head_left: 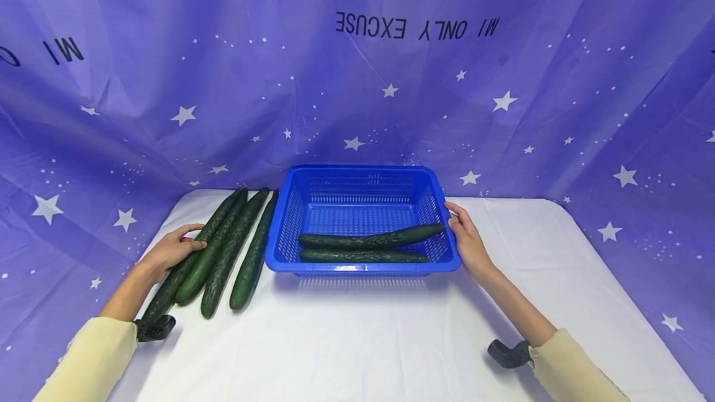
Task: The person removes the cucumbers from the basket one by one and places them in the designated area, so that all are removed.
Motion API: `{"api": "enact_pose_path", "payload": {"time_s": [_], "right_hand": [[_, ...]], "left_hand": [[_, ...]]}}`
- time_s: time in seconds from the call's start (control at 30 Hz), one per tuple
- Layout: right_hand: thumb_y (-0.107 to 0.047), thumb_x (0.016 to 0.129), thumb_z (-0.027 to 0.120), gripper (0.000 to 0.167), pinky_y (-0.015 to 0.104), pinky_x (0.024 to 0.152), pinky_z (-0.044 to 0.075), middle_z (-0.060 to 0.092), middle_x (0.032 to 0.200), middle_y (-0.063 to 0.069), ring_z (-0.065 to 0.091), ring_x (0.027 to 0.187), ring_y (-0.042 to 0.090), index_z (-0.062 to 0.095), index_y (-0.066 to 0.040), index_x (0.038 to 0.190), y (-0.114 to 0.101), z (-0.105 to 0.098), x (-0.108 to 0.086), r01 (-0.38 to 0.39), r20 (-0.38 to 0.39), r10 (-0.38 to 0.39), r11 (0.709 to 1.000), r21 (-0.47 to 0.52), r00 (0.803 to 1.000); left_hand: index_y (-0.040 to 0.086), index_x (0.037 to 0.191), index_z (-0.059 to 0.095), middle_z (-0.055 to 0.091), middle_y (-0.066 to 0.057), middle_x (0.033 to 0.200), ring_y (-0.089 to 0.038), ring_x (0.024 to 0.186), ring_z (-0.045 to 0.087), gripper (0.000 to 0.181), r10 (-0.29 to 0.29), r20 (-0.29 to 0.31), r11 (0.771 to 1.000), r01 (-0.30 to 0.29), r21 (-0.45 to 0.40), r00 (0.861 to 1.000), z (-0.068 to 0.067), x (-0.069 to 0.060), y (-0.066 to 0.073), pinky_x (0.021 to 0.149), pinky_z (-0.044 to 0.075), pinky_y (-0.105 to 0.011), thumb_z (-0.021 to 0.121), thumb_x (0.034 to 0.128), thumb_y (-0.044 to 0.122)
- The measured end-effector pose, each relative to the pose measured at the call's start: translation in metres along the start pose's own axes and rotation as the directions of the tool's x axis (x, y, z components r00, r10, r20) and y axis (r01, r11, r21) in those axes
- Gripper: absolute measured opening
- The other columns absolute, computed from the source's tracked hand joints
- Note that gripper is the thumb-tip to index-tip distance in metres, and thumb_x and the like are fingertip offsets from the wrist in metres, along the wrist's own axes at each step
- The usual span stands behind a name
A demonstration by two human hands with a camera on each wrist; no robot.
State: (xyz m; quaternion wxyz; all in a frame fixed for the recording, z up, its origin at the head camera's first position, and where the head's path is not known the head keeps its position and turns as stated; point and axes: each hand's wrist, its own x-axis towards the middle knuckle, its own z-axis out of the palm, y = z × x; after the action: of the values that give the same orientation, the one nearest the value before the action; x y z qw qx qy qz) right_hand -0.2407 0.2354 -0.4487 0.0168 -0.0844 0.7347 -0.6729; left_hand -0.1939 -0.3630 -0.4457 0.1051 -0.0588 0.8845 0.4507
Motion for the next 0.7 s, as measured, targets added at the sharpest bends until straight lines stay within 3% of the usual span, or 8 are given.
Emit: {"api": "enact_pose_path", "payload": {"time_s": [0.17,0.33,0.53,0.7], "right_hand": [[-0.017,0.111,0.027,0.046,0.022,0.084,0.05,0.038,0.143,0.023,0.056,0.104,0.007,0.026,-0.006,0.156,-0.001,0.001,0.0,-0.018,-0.002,0.018,1.0,0.014,1.0],[-0.016,0.111,0.027,0.047,0.023,0.085,0.05,0.037,0.144,0.024,0.056,0.105,0.007,0.025,-0.006,0.156,0.0,0.001,0.0,-0.016,0.007,0.015,0.999,0.028,1.0],[-0.015,0.111,0.027,0.046,0.022,0.083,0.051,0.037,0.144,0.025,0.056,0.105,0.006,0.026,-0.004,0.155,-0.001,0.002,0.0,0.001,0.002,-0.001,0.999,0.034,1.0],[-0.015,0.111,0.027,0.046,0.022,0.084,0.051,0.037,0.144,0.025,0.056,0.106,0.007,0.026,-0.003,0.155,-0.001,0.002,0.0,0.004,-0.003,-0.004,1.0,0.03,1.0]], "left_hand": [[-0.011,0.149,0.027,0.056,-0.033,0.123,-0.037,0.106,0.059,0.061,0.014,0.029,0.997,-0.016,0.074,0.999,-0.004,-0.004,0.003,0.083,0.049,-0.044,0.053,0.1036,0.021],[-0.016,0.146,0.029,0.049,-0.038,0.129,-0.051,0.12,0.047,0.059,0.073,0.034,0.993,-0.075,0.096,0.997,-0.008,-0.007,0.016,0.091,0.044,-0.054,0.051,0.1033,0.019],[-0.014,0.147,0.029,0.039,-0.038,0.141,-0.052,0.128,0.04,0.057,0.169,0.026,0.983,-0.171,0.062,0.985,-0.005,-0.008,0.054,0.099,0.037,-0.057,0.051,0.104,0.017],[-0.005,0.149,0.036,0.046,-0.028,0.143,-0.04,0.128,0.047,0.054,0.262,0.08,0.965,-0.262,-0.01,0.962,0.014,-0.011,0.098,0.101,0.04,-0.051,0.054,0.1042,0.019]]}}
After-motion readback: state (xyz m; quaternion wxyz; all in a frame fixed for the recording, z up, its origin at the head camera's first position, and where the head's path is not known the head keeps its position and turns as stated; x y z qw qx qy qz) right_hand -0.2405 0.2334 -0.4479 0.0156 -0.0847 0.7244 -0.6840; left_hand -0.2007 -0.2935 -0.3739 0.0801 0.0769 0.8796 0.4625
